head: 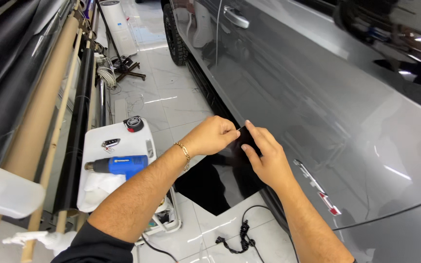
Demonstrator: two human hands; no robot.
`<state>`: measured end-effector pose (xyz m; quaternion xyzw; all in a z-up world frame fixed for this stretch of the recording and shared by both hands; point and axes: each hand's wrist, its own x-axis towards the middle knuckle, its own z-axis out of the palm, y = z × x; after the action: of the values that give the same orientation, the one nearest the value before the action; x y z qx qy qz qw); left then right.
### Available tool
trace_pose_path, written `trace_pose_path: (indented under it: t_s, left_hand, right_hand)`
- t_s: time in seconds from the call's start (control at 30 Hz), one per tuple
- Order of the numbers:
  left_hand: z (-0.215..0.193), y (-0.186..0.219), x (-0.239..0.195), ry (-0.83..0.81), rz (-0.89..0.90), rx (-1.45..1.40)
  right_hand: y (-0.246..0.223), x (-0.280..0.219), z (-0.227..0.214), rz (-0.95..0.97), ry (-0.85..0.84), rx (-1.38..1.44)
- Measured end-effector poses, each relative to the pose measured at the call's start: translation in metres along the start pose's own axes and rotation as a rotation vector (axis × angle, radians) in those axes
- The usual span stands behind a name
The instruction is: The person applies a black adhesive film to a car's side mirror using a small blade to trim the excess and a plastic squeegee tool to smooth it out.
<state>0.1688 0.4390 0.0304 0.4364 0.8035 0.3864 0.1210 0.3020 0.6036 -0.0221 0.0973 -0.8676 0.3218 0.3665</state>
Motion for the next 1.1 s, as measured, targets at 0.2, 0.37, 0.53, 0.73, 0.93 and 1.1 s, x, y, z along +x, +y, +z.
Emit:
trace_pose_path:
  t_s: [0.2,0.37,0.53,0.73,0.93,1.1]
  left_hand:
    - [0.097,0.052,0.014,0.057,-0.061,-0.022]
    - [0.158,0.099,0.001,0.101,-0.097,-0.005]
    - [0.192,0.121,-0.021,0.126,-0.13,0.043]
    - [0.207,0.153,-0.059,0.053,-0.123,0.097]
    - [0.22,0.173,-0.098,0.028,-0.245,-0.062]
    - [0.255,0.134,-0.108,0.08,-0.357,-0.415]
  right_hand:
    - [0.023,-0.06,-0.071,-0.056,0.039,-0.149]
    - [0.031,-0.106,-0.12,-0.082,0.011,-0.198]
    - [0.025,-0.129,-0.157,0.056,-0.023,-0.048]
    - [0.005,-0.137,-0.194,0.303,-0.262,0.153]
    - [-0.019,-0.165,-0.199,0.071,-0.201,0.137]
    - [-0.017,-0.199,-0.195,-0.119,-0.061,0.022]
